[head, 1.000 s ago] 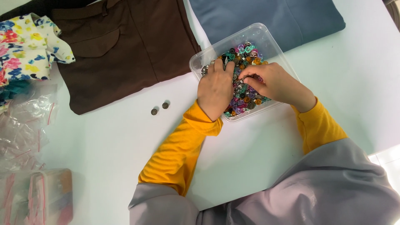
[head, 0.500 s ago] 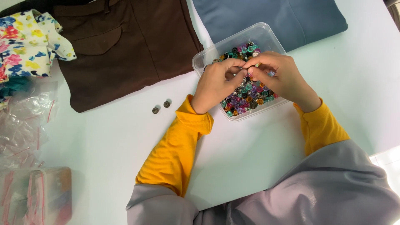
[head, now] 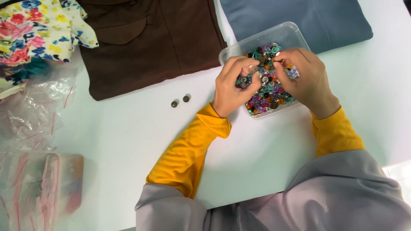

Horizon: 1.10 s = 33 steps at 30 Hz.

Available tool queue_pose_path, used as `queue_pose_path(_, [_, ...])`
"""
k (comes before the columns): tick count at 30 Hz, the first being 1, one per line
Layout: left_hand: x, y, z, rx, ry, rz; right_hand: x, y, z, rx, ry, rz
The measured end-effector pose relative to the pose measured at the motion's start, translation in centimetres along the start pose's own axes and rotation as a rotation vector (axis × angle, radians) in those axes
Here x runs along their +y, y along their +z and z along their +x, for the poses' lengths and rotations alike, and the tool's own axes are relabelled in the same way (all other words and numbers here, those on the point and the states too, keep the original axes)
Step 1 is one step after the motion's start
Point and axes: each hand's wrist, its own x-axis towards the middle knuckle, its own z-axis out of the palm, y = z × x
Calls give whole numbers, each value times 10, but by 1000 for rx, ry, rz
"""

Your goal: The person sorts dark-colored buttons from a container of mixed buttons onto a white table, then places them into a small ziplock bag and seals it. The bag is then placed into a larger container with other similar bags.

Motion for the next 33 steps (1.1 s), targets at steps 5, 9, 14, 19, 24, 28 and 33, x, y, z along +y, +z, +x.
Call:
queue_pose_path(5, [-10, -61, -20, 55, 186, 143, -58, 7, -4, 144, -137, 9])
queue_pose_path(9, [-6, -136, -45, 7, 164, 305, -142, 25, 4, 56, -131, 376])
queue_pose_path(14, [2, -224, -71, 11, -34, 488, -192, 99, 10, 70, -262, 393])
queue_pose_path(19, [-6, -281, -87, 48, -255, 579, -204, 165, 33, 21, -177, 375])
queue_pose_path(24, [-16, -292, -92, -122, -336, 704, -197, 203, 57, 66, -165, 156])
queue_pose_path(28, [-14, -289, -93, -199, -350, 760, -202, 203, 60, 10, -137, 164])
queue_pose_path(33, [-22, -286, -98, -286, -261, 781, -203, 202, 51, -215, -144, 173])
